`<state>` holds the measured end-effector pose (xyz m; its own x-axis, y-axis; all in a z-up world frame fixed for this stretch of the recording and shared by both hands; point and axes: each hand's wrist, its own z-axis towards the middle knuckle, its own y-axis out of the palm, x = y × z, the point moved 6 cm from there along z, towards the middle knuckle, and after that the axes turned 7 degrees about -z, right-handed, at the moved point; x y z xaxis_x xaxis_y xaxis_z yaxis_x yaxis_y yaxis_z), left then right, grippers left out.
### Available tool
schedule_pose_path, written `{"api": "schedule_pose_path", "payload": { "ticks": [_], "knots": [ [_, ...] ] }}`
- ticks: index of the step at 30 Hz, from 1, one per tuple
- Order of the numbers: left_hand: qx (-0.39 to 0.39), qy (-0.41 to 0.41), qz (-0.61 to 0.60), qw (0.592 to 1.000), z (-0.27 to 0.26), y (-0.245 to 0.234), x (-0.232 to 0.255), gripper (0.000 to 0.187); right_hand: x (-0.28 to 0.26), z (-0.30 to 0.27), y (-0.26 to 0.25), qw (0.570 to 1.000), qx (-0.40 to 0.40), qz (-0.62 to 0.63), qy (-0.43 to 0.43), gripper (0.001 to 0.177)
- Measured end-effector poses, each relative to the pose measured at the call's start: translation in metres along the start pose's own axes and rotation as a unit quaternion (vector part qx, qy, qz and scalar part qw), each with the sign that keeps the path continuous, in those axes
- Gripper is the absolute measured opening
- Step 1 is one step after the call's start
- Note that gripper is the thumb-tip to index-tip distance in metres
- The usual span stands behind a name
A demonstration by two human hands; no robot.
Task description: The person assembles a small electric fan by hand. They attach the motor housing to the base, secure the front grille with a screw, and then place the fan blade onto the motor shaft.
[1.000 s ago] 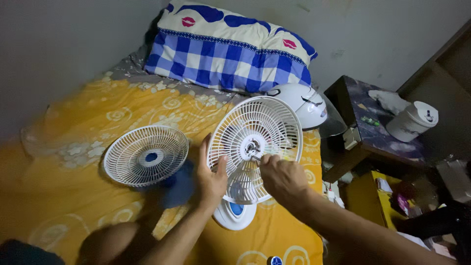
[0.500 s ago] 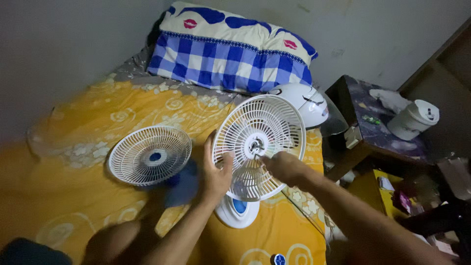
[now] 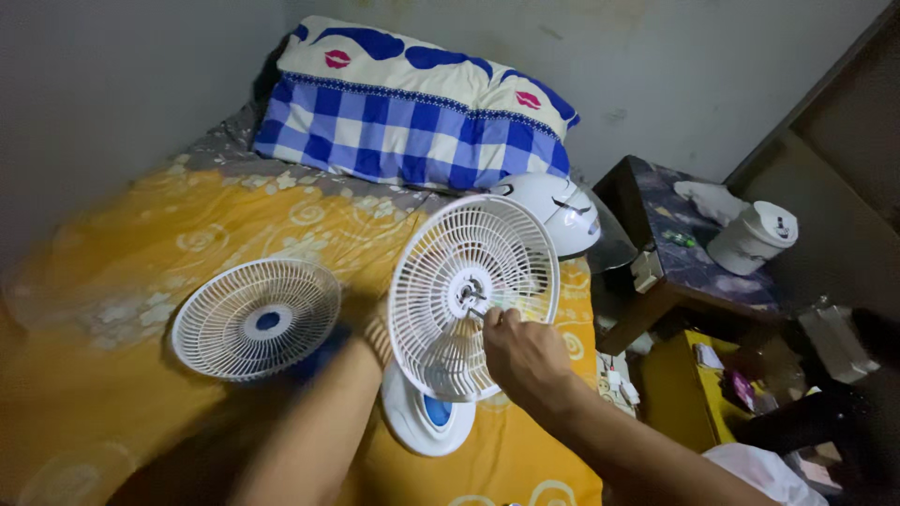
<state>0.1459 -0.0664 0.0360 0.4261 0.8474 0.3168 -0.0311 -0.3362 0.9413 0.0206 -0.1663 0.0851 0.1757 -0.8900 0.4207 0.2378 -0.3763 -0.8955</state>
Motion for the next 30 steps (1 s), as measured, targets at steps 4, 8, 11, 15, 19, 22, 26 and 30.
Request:
{"api": "schedule_pose_path", "payload": {
  "ticks": [4, 8, 11, 15, 19, 22, 26, 30],
  "knots": [
    [0.026, 0.004, -0.003, 1.0, -0.008, -0.024, -0.005, 0.048, 0.003, -0.004, 0.003, 0.998, -0.048, 0.031, 0.004, 0.017],
    [0.04, 0.015, -0.004, 0.999, -0.01, -0.033, -0.006, 0.044, -0.004, -0.011, 0.001, 0.997, -0.069, 0.036, -0.011, 0.019],
    [0.048, 0.024, -0.001, 0.999, -0.008, -0.025, -0.004, 0.041, -0.009, -0.012, -0.006, 0.998, -0.039, -0.052, -0.017, 0.013],
    [0.078, 0.052, 0.021, 0.995, -0.011, -0.029, -0.006, 0.037, -0.002, -0.021, -0.001, 0.998, -0.056, -0.022, -0.027, 0.016],
    [0.125, 0.099, 0.062, 0.985, -0.009, -0.047, -0.008, 0.034, -0.001, -0.026, -0.002, 0.996, -0.055, -0.052, -0.043, 0.021],
    [0.144, 0.137, 0.103, 0.975, 0.002, -0.059, -0.012, 0.032, 0.006, -0.022, 0.003, 0.991, -0.136, 0.013, 0.009, 0.021],
    [0.136, 0.248, 0.202, 0.938, 0.014, -0.074, -0.008, 0.04, 0.011, -0.021, 0.004, 0.976, -0.199, 0.074, 0.053, 0.025],
    [0.18, 0.237, 0.173, 0.939, 0.017, -0.094, -0.012, 0.039, 0.012, -0.023, 0.003, 0.961, -0.218, 0.14, 0.101, 0.025]
  ]
}}
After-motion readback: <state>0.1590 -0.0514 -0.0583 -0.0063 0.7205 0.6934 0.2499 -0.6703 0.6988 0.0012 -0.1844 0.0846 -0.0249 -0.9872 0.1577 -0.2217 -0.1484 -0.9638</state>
